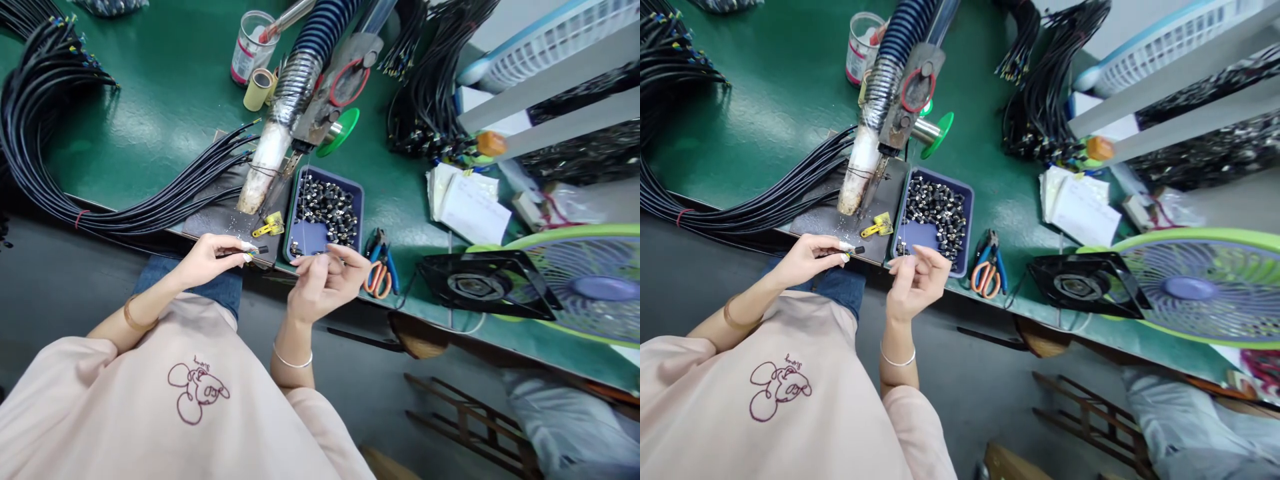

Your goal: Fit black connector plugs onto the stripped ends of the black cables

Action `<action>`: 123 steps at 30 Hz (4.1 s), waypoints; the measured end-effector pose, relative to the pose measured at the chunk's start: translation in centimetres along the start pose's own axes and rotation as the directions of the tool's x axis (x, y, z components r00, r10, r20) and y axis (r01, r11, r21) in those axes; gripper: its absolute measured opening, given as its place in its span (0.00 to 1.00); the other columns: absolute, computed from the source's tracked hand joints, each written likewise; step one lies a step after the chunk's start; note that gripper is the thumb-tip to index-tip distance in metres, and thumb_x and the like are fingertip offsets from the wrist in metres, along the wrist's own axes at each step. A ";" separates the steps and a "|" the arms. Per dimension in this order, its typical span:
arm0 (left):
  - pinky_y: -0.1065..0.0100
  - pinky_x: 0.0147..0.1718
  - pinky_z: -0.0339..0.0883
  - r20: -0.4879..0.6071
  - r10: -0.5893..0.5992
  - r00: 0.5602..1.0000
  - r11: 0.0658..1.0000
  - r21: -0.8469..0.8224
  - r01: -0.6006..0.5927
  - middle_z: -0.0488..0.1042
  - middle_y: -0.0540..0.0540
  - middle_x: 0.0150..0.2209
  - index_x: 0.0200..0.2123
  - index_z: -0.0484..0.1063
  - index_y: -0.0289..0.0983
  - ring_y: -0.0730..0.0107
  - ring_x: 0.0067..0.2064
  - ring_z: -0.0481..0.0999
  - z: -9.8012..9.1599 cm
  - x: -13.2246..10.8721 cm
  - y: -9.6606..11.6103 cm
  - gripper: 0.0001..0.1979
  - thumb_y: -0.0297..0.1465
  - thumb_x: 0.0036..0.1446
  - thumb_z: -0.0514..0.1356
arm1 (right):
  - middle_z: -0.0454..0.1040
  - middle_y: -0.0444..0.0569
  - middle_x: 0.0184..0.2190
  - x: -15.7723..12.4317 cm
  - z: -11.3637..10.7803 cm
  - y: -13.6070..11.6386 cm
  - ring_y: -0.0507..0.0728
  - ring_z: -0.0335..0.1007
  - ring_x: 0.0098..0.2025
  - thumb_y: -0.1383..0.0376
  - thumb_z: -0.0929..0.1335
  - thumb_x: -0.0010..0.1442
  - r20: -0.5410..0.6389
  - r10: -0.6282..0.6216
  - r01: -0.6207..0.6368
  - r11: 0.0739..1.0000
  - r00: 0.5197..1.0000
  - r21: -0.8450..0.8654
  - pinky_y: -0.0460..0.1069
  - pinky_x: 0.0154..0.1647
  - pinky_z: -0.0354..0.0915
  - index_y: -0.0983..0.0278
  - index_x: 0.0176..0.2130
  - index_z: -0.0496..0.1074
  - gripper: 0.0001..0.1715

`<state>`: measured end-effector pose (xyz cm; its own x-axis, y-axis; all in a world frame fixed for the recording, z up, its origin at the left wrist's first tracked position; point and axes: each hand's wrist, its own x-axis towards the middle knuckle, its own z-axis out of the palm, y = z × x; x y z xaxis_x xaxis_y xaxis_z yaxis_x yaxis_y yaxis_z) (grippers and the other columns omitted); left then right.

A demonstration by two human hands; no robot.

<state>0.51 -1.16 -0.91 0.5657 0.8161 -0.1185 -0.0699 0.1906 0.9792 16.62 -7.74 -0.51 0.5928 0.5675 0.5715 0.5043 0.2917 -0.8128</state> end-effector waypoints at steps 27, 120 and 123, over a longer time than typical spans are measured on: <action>0.73 0.29 0.61 -0.149 0.070 0.986 0.987 0.151 -0.047 0.68 0.51 0.24 0.30 0.73 0.33 0.76 0.27 0.66 0.7 1.9 -0.7 0.11 0.36 0.56 0.61 | 0.82 0.50 0.39 -0.6 1.8 2.2 0.55 0.81 0.41 0.71 0.69 0.61 0.351 -0.167 0.217 0.970 0.921 -0.109 0.51 0.42 0.78 0.61 0.32 0.69 0.07; 0.63 0.39 0.64 -0.241 0.503 0.830 0.431 0.902 0.001 0.77 0.42 0.37 0.39 0.80 0.36 0.60 0.39 0.74 -5.5 2.6 -0.2 0.09 0.31 0.58 0.61 | 0.71 0.38 0.20 -0.8 -1.5 1.2 0.50 0.66 0.16 0.63 0.70 0.61 0.054 -0.362 0.365 0.924 0.931 -0.116 0.47 0.18 0.64 0.57 0.37 0.74 0.01; 0.64 0.37 0.64 -0.248 0.508 0.825 0.473 0.881 -0.026 0.76 0.43 0.34 0.34 0.80 0.36 0.63 0.35 0.74 -6.7 4.2 -0.5 0.08 0.30 0.57 0.60 | 0.71 0.38 0.20 -0.9 -2.8 -0.7 0.52 0.65 0.17 0.60 0.67 0.64 0.097 -0.435 0.445 0.886 0.895 -0.127 0.52 0.22 0.67 0.55 0.42 0.73 0.05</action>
<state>-2.53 5.83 -2.97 0.2272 0.9053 0.3589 0.6757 -0.4119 0.6113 17.50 -10.61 -0.19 0.2500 0.4558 0.8542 0.7908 0.4129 -0.4518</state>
